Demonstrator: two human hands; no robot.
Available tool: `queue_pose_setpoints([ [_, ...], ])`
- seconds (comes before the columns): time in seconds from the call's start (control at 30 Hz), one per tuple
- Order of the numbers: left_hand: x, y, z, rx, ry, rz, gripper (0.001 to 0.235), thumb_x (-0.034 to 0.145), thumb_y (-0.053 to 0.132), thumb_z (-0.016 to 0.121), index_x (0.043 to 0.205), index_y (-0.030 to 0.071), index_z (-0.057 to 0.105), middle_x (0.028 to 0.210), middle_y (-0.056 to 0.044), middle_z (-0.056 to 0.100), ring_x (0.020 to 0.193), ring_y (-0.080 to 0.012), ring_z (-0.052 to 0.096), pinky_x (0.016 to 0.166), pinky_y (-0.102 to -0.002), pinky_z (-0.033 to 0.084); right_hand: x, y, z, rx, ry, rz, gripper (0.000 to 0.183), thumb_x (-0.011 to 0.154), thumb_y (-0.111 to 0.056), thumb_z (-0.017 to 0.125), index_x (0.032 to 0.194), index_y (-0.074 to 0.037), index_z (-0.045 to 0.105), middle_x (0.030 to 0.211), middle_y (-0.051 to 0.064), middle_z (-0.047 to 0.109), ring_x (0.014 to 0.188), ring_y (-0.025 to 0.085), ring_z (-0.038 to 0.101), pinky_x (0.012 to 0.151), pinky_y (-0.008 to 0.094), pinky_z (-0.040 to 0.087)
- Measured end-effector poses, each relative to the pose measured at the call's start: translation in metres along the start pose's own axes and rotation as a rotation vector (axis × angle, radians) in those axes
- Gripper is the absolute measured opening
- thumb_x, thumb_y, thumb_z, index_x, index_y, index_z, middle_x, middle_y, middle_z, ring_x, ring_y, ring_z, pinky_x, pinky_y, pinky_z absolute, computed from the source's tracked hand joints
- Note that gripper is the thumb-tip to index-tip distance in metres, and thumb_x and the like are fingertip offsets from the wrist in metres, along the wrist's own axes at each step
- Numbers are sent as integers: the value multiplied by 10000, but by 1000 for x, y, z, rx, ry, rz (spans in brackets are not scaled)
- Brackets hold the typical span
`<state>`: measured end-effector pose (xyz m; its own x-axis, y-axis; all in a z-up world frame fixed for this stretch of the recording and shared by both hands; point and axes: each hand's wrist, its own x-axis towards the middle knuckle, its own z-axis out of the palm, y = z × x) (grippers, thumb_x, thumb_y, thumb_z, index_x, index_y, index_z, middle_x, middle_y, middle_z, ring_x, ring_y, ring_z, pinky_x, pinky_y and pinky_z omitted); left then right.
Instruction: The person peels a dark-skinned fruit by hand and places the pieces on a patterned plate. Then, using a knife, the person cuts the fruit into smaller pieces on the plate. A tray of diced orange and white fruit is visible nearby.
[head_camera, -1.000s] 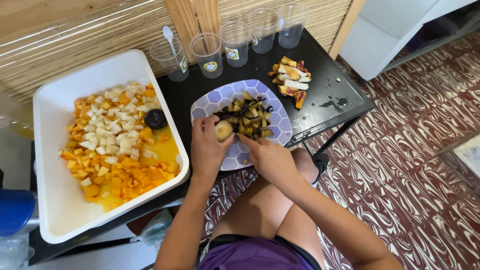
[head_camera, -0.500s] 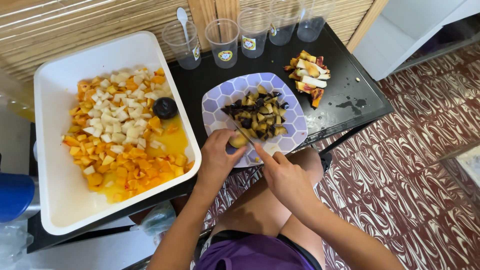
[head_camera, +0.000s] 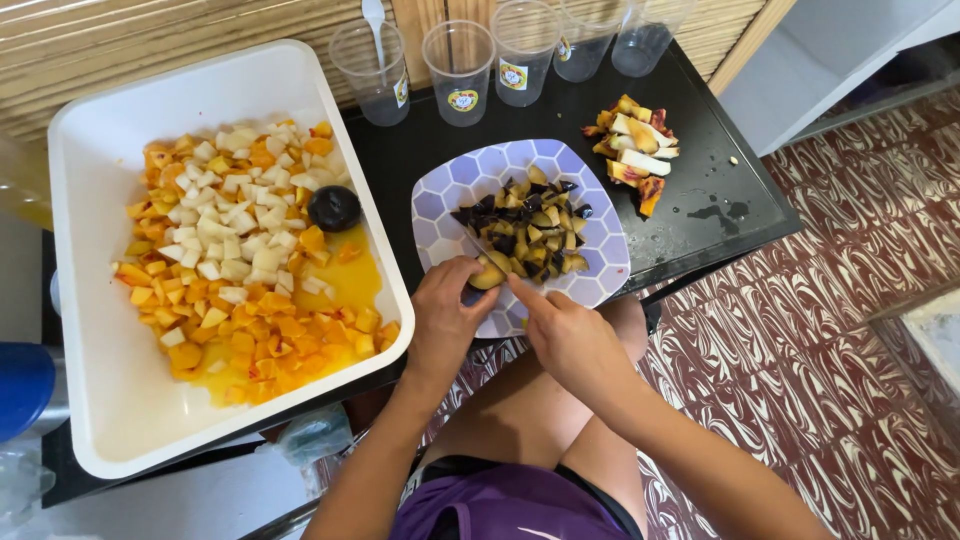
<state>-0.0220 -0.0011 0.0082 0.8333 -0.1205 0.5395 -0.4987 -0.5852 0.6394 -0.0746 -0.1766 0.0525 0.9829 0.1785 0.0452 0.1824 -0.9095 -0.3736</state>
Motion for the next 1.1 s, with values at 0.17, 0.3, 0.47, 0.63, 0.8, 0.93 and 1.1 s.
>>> queue_pose_setpoints([
  [0.17,-1,-2,2,31,30,2,331,760,159,868,1012,108,658,1000,-103,692,936,-302,705,829,-393,586,-15,6,-2,-35,-97,45,435,934,-238,498,1358,-300,571,865,93,641,680,481,702,618,574,614],
  [0.3,-3,1,6,140,44,-5,329,783,165,844,1034,114,638,1023,-94,664,949,-283,693,837,-377,583,8,6,9,-96,-49,-4,444,947,-245,478,1379,-309,555,882,92,641,668,474,706,632,573,610],
  [0.47,10,-7,9,261,148,30,338,800,139,765,1070,81,569,1063,-135,585,962,-324,647,853,-390,565,-16,4,-5,-175,-96,42,467,944,-229,480,1403,-297,534,892,90,650,644,452,713,619,551,624],
  [0.63,36,-2,14,357,177,38,362,817,80,735,1123,48,544,1120,-160,549,991,-350,644,858,-395,567,-33,12,-10,-148,-98,65,474,946,-223,487,1410,-302,539,897,100,647,649,478,706,627,565,625],
  [0.8,45,-1,10,389,46,49,379,824,37,746,1143,62,542,1317,-222,481,1263,-455,510,1071,-498,449,-47,11,-52,-27,-108,99,428,944,-230,488,1339,-337,614,834,75,657,722,441,710,644,565,607],
  [0.93,34,21,-9,259,-154,144,370,876,68,710,1240,124,676,1332,-150,542,1222,-376,496,1081,-514,470,-64,32,-65,18,-98,140,509,925,-264,535,1408,-419,576,780,-4,626,671,306,671,582,479,504],
  [1.1,31,-1,-1,206,-265,191,383,788,-83,690,1132,85,707,1140,-122,618,1038,-345,585,757,-445,506,-61,38,-74,33,-162,276,566,924,-237,473,1428,-486,541,872,-33,676,721,292,659,577,470,467],
])
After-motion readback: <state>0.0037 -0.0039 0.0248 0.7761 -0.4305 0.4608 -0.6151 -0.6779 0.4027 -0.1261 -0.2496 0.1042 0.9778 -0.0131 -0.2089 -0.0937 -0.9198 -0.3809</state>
